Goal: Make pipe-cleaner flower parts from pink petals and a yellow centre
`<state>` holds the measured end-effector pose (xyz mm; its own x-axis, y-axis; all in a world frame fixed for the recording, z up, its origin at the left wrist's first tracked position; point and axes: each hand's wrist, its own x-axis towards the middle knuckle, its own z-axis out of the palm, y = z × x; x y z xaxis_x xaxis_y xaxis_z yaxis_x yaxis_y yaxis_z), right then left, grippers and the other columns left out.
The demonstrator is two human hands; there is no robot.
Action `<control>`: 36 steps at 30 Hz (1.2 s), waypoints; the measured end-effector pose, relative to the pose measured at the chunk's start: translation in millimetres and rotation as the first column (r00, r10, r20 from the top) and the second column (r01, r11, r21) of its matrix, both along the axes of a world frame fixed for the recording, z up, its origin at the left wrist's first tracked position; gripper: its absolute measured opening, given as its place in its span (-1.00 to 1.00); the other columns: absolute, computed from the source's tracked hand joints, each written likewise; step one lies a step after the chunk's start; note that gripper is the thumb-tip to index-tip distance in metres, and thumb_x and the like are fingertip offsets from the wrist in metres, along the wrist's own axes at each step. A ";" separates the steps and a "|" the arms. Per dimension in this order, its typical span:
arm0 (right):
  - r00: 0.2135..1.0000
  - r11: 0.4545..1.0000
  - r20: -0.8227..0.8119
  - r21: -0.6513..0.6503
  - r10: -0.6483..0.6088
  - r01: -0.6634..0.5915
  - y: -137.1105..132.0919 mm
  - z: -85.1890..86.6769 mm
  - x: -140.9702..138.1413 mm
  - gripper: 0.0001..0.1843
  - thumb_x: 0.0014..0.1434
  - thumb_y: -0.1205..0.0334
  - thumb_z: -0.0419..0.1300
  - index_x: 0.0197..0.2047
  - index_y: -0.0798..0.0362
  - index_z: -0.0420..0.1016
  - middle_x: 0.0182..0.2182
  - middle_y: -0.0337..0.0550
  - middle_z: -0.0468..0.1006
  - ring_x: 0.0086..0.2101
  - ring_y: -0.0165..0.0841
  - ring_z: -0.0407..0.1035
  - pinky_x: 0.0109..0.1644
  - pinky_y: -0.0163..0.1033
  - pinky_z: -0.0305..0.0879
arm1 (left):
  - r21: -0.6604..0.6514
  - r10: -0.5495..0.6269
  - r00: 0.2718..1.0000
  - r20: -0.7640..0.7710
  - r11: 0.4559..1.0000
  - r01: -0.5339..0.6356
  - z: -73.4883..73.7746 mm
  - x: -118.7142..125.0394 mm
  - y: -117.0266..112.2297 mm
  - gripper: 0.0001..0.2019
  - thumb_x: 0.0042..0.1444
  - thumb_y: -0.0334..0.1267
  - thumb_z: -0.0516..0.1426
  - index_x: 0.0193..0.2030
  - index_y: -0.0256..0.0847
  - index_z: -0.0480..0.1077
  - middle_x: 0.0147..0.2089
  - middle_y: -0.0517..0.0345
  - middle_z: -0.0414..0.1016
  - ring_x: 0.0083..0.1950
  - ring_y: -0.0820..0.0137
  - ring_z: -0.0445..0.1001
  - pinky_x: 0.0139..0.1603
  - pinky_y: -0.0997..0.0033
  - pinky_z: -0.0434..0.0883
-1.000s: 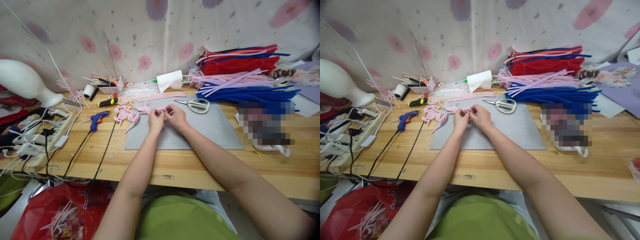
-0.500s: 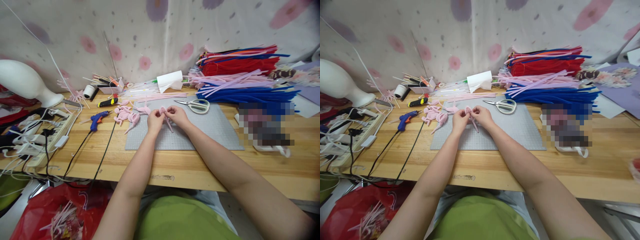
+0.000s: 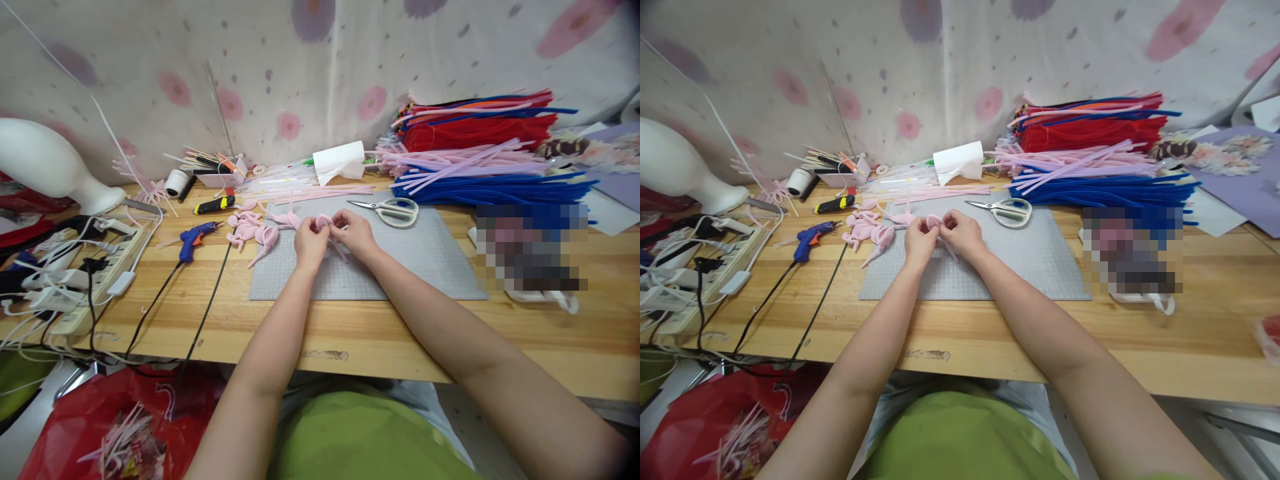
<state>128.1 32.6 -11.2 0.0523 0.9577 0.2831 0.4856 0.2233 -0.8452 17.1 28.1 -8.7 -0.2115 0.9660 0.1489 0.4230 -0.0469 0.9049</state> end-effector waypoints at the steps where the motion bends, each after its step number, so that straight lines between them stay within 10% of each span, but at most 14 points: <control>1: 0.998 0.999 -0.042 -0.006 0.042 -0.042 1.4 -0.7 0.6 -0.89 -0.12 0.21 0.13 -0.47 0.05 0.35 -0.53 -0.27 0.46 -0.45 -0.42 0.34 -0.33 -0.32 0.22 | 0.016 0.003 1.000 0.001 1.000 -0.003 -0.2 -0.1 0.1 -0.89 -0.10 -0.30 0.11 -0.37 -0.22 0.34 -0.45 0.24 0.39 -0.41 0.50 0.34 -0.31 0.50 0.28; 16: 0.994 0.999 -0.102 0.014 -0.027 0.029 1.5 -1.6 -1.7 -0.88 -0.17 0.29 0.13 -0.45 0.04 0.30 -0.53 -0.31 0.41 -0.47 -0.44 0.29 -0.35 -0.31 0.20 | -0.011 0.047 0.993 0.105 0.999 -0.046 -12.0 4.7 3.7 -0.82 -0.11 -0.32 0.13 -0.29 -0.21 0.29 -0.37 0.19 0.39 -0.32 0.46 0.38 -0.23 0.42 0.33; 25: 0.956 0.982 -0.230 -0.008 0.182 -0.189 10.2 -6.1 3.0 -0.81 -0.18 0.22 0.18 -0.44 0.06 0.29 -0.50 -0.28 0.40 -0.48 -0.45 0.27 -0.32 -0.29 0.22 | 0.061 -0.007 0.994 0.111 0.998 0.000 -10.3 1.8 2.2 -0.80 -0.11 -0.37 0.11 -0.27 -0.17 0.27 -0.35 0.23 0.38 -0.29 0.47 0.38 -0.20 0.44 0.35; 36: 0.981 0.997 -0.183 0.050 0.061 -0.052 5.6 -2.9 -1.8 -0.83 -0.18 0.30 0.13 -0.43 0.04 0.23 -0.52 -0.33 0.34 -0.48 -0.47 0.23 -0.34 -0.31 0.20 | -0.022 0.063 0.991 0.122 0.998 -0.060 -12.1 6.0 4.5 -0.73 -0.13 -0.34 0.14 -0.22 -0.18 0.24 -0.31 0.20 0.38 -0.30 0.48 0.38 -0.21 0.45 0.33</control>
<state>126.3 38.2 -14.1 0.0537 0.9472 0.3161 0.3078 0.2854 -0.9076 23.1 32.6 -20.8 -0.2862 0.9528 0.1011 0.3106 -0.0075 0.9505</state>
